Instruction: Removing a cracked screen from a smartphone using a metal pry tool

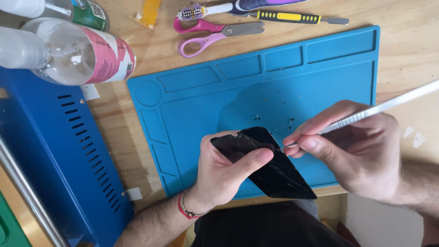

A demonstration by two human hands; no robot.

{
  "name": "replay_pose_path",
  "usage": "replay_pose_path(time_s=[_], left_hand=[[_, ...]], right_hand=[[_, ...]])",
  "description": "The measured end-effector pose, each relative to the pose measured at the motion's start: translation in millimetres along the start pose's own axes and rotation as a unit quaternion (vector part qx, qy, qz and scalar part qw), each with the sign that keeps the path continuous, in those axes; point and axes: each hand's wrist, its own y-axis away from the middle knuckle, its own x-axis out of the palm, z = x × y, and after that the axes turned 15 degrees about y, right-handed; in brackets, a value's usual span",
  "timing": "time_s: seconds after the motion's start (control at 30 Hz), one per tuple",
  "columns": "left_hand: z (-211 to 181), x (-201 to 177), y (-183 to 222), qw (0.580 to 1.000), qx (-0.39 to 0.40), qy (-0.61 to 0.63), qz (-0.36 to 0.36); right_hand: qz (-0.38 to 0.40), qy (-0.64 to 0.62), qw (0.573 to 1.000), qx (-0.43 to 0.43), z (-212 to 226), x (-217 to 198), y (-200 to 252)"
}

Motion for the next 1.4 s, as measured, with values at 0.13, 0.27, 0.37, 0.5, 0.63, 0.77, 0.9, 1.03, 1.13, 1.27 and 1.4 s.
replay_pose_path(time_s=[0.13, 0.27, 0.37, 0.5, 0.63, 0.77, 0.9, 1.03, 1.13, 1.27, 1.4], left_hand=[[-16.0, 10.2, -1.4, 0.996, 0.038, -0.082, -0.003], [-10.5, 9.8, -1.9, 0.986, 0.068, -0.142, -0.054], [-10.3, 8.2, -2.6, 0.986, 0.065, -0.143, -0.062], [-10.9, 8.2, -3.5, 0.988, 0.055, -0.130, -0.058], [-13.9, 10.3, -3.9, 0.991, 0.060, -0.113, -0.048], [-12.2, 10.0, -3.6, 0.987, 0.064, -0.137, -0.052], [-9.9, 9.5, -3.4, 0.987, 0.058, -0.139, -0.058], [-6.5, 8.1, -3.2, 0.984, 0.064, -0.153, -0.057], [-6.5, 8.5, -2.7, 0.985, 0.066, -0.148, -0.057], [-7.3, 9.1, -2.5, 0.987, 0.063, -0.144, -0.046], [-7.0, 8.8, -2.4, 0.986, 0.057, -0.146, -0.052]], right_hand=[[0.030, -0.046, 0.998, 0.045, -7.2, 1.1, -10.1], [0.029, -0.096, 0.987, 0.122, -15.7, 5.0, -13.4], [0.022, -0.119, 0.982, 0.144, -22.5, 7.5, -13.1], [0.019, -0.145, 0.976, 0.159, -31.0, 7.1, -9.3], [0.013, -0.136, 0.977, 0.161, -25.3, 8.1, -9.5], [0.002, -0.055, 0.989, 0.134, -12.4, 9.7, -11.3], [-0.007, -0.034, 0.993, 0.109, -10.6, 10.3, -10.3], [-0.003, -0.035, 0.995, 0.099, -9.2, 9.1, -11.3], [0.007, -0.024, 0.996, 0.089, -6.3, 8.1, -13.2], [0.025, -0.008, 0.995, 0.093, -3.2, 5.2, -14.2], [0.028, -0.017, 0.996, 0.081, -6.5, 3.8, -14.9]])
